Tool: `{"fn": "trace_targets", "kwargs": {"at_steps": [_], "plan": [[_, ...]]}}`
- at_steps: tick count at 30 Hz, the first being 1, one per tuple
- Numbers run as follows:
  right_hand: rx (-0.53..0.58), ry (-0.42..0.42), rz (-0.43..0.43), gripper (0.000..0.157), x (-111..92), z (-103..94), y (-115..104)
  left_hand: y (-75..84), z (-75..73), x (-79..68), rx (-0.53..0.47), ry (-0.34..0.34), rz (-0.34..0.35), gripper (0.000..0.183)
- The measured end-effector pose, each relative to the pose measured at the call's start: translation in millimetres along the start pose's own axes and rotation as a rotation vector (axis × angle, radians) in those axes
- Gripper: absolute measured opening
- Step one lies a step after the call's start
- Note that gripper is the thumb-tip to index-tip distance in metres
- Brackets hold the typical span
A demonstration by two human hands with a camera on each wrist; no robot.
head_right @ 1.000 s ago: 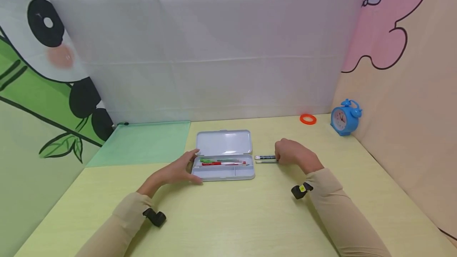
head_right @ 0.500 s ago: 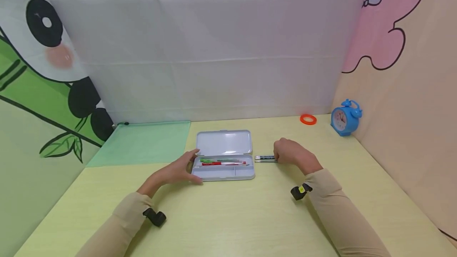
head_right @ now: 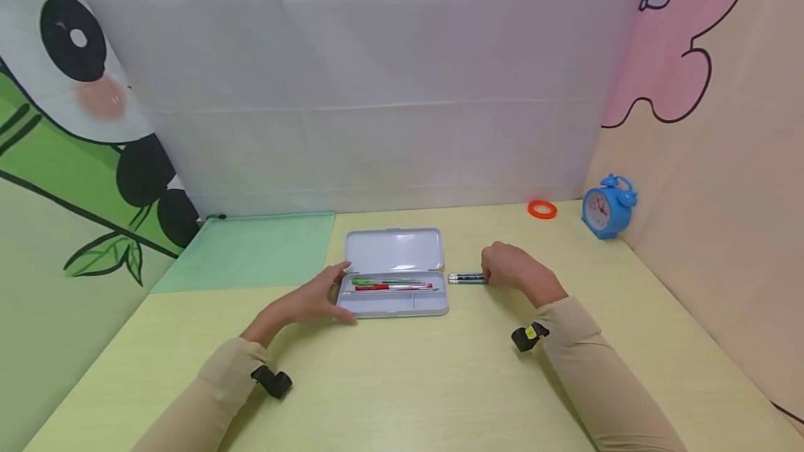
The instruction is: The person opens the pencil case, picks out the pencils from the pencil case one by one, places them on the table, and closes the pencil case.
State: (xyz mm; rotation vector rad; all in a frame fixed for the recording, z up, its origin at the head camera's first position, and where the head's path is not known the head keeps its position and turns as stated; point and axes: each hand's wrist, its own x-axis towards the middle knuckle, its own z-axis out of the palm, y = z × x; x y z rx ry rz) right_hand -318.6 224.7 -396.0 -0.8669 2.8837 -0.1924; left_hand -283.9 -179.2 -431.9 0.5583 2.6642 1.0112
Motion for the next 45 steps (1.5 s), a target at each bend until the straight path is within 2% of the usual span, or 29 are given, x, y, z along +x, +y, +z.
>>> {"fn": "trace_targets", "kwargs": {"at_steps": [7, 21, 45], "plan": [[0.006, -0.019, 0.025, 0.009, 1.7, -0.5, 0.0, -2.0, 0.4, 1.4, -0.002, -0.001, -0.001, 0.122], [0.001, -0.001, 0.001, 0.01, 3.8, 1.4, -0.7, -5.6, -0.5, 1.1, -0.001, 0.001, 0.002, 0.121], [-0.006, 0.008, 0.009, 0.01, 3.6, 0.0, -7.8, -7.5, -2.0, -1.5, 0.002, -0.003, 0.015, 0.122]]}}
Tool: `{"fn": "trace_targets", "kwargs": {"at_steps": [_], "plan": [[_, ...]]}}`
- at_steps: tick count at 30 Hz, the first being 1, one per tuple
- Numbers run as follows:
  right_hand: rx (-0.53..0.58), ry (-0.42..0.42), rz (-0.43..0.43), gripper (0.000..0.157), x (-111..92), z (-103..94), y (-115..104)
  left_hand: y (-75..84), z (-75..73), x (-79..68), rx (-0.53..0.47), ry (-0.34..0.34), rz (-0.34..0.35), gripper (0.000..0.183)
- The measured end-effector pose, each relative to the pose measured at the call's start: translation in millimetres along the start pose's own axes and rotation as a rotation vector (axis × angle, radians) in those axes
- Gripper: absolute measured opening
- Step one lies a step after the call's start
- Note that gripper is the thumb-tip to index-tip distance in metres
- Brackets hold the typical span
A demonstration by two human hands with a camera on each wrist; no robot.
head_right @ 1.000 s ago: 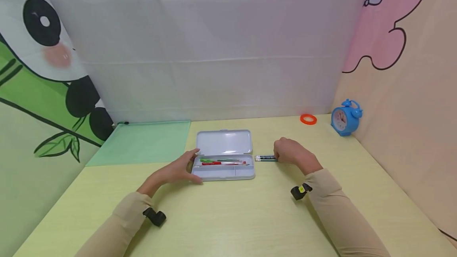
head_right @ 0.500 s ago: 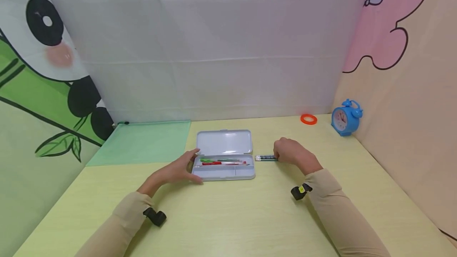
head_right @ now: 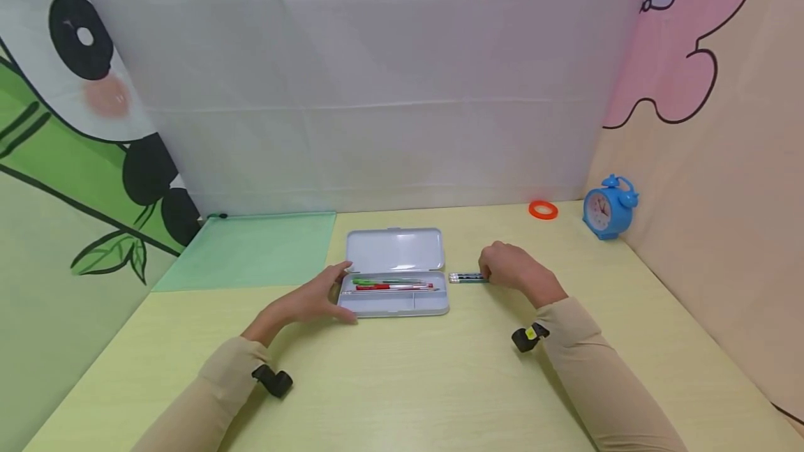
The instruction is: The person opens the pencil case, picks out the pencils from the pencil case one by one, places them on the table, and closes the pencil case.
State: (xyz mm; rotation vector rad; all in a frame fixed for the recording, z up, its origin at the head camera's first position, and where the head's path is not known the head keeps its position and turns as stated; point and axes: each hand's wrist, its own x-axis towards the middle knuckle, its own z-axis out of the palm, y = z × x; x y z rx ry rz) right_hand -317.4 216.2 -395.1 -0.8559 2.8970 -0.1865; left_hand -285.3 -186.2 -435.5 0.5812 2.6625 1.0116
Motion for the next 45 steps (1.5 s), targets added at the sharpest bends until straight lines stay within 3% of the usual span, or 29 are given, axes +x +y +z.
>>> {"fn": "trace_targets", "kwargs": {"at_steps": [31, 35, 39, 45], "plan": [[0.004, 0.032, -0.039, 0.002, -1.5, 3.3, 1.6, 0.6, 0.6, 0.7, 0.012, 0.003, -0.007, 0.12], [0.01, 0.024, -0.009, 0.004, -1.7, 2.4, 1.4, 0.7, 0.5, 0.9, 0.009, 0.002, -0.008, 0.121], [0.022, 0.022, 0.014, 0.002, -1.5, -0.9, -2.0, 0.3, 0.6, 1.8, 0.008, 0.003, -0.004, 0.122], [-0.005, 0.067, -0.029, 0.003, -0.1, -5.3, -14.2, 0.7, 0.5, 1.9, 0.011, 0.002, -0.008, 0.122]]}}
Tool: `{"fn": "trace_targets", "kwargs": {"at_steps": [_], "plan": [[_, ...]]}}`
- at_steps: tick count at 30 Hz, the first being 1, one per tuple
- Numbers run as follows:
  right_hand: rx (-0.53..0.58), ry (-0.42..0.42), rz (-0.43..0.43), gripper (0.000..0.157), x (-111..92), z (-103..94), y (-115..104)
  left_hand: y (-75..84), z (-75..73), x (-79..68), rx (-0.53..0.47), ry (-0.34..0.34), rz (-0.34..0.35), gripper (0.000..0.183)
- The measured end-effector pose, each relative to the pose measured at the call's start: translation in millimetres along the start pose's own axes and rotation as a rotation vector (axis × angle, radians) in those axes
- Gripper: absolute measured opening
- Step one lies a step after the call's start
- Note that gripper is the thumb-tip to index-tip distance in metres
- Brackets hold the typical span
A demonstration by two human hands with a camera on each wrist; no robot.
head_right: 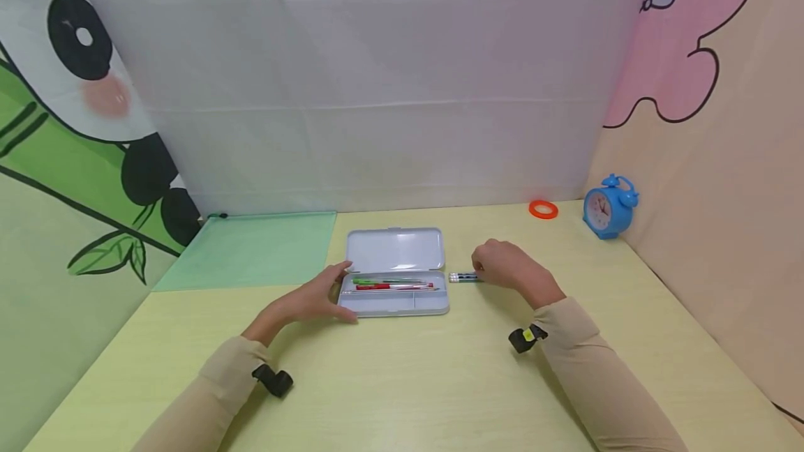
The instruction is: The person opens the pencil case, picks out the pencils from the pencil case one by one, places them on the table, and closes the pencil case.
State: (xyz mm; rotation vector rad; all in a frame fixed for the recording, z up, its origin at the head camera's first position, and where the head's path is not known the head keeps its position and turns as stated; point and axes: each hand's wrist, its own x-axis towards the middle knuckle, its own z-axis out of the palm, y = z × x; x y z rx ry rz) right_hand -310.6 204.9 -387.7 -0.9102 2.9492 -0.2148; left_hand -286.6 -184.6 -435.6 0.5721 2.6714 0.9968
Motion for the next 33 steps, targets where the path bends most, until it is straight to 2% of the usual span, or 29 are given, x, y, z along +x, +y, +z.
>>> {"fn": "trace_targets", "kwargs": {"at_steps": [7, 11, 17, 22, 29, 33], "plan": [[-0.092, 0.143, -0.112, 0.006, 2.5, 0.6, -20.6, 1.7, -0.4, -2.1, -0.002, 0.001, -0.005, 0.121], [-0.117, 0.187, -0.145, 0.002, 4.5, 0.2, -34.6, 1.2, -1.0, -2.5, -0.009, 0.0, 0.0, 0.121], [-0.115, 0.25, -0.228, 0.004, 9.2, 4.1, -53.6, 1.0, -2.0, -3.2, -0.009, -0.006, 0.001, 0.121], [-0.078, 0.236, -0.254, 0.004, 18.0, 10.1, -70.1, 1.2, -2.7, -3.7, -0.008, -0.001, 0.004, 0.121], [-0.052, 0.189, -0.243, 0.006, 33.9, 18.6, -91.8, 2.6, -2.7, -4.0, -0.015, -0.005, 0.006, 0.121], [-0.043, 0.203, -0.261, 0.006, 41.1, 24.4, -99.9, 3.3, -2.0, -4.4, -0.014, -0.006, 0.004, 0.121]]}}
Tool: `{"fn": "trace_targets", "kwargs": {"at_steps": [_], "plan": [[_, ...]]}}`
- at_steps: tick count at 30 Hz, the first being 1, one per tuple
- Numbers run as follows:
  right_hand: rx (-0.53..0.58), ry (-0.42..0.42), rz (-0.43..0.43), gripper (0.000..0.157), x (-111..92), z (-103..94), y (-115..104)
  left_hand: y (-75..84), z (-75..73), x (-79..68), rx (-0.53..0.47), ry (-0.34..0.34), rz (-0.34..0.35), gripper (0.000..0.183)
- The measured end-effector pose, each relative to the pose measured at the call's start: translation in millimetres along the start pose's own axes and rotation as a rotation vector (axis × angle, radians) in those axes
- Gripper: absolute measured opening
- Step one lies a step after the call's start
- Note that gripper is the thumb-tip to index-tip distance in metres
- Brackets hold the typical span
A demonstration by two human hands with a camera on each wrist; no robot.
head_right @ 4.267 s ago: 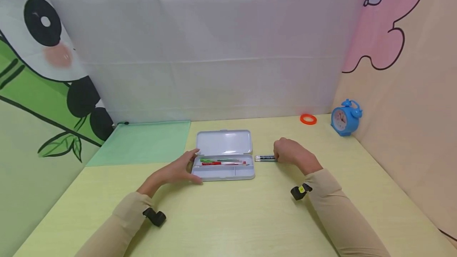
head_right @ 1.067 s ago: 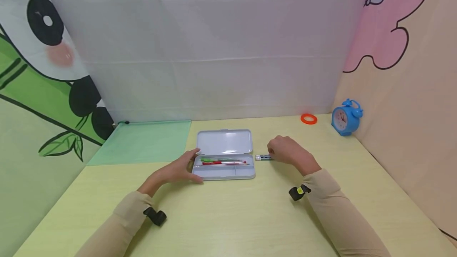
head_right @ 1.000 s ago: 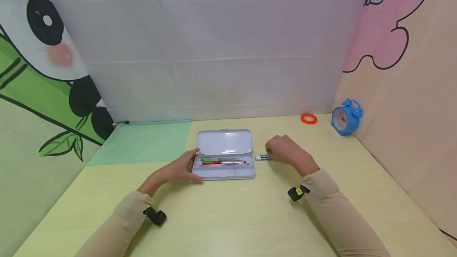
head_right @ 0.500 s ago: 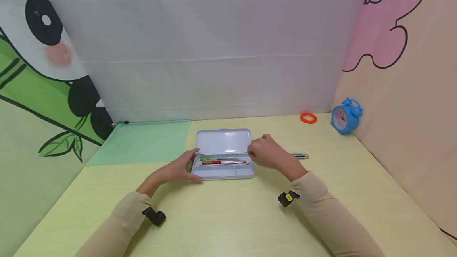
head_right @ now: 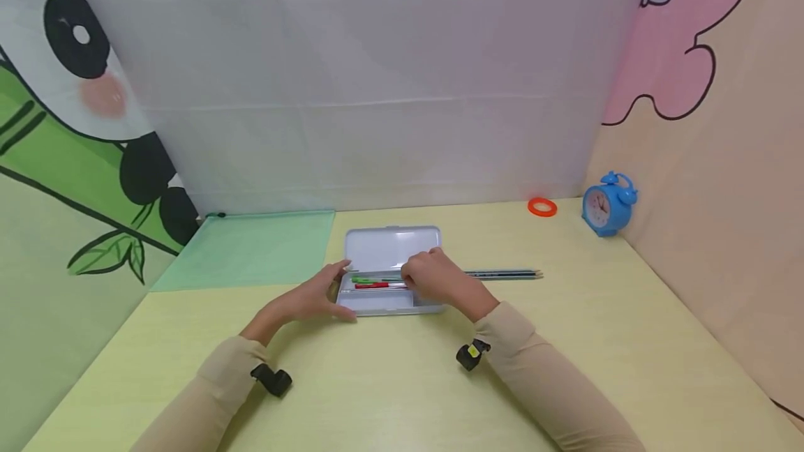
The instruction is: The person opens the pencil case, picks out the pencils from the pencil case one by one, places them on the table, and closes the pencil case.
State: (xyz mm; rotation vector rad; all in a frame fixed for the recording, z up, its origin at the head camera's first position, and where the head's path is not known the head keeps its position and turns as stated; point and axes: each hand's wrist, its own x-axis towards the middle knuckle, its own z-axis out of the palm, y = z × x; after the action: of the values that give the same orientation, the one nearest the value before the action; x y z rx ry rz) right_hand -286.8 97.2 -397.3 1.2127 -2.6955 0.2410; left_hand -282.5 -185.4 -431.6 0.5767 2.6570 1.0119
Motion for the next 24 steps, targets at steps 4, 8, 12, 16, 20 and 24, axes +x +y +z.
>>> {"fn": "trace_targets", "kwargs": {"at_steps": [4, 8, 12, 16, 20, 24], "plan": [[0.024, 0.005, -0.013, 0.007, 5.4, 5.8, -5.4, 0.2, 0.7, -0.1, -0.009, -0.005, -0.005, 0.12], [0.034, -0.032, 0.009, 0.011, 9.4, 10.3, -9.2, -0.5, 1.0, 1.3, -0.003, -0.007, -0.003, 0.12], [0.036, -0.049, 0.042, 0.013, 13.0, 13.1, -10.5, 0.2, 0.3, 2.1, 0.005, 0.002, 0.001, 0.121], [0.034, -0.063, 0.057, 0.013, 16.1, 14.9, -11.4, -0.2, 0.3, 2.0, 0.002, -0.004, -0.006, 0.121], [0.033, -0.079, 0.056, 0.014, 19.3, 15.6, -12.7, -0.8, 0.6, 1.2, -0.001, -0.006, -0.014, 0.12], [0.031, -0.101, 0.064, 0.015, 20.7, 17.2, -12.5, -0.4, 0.4, 0.9, -0.004, -0.007, -0.01, 0.12]]}}
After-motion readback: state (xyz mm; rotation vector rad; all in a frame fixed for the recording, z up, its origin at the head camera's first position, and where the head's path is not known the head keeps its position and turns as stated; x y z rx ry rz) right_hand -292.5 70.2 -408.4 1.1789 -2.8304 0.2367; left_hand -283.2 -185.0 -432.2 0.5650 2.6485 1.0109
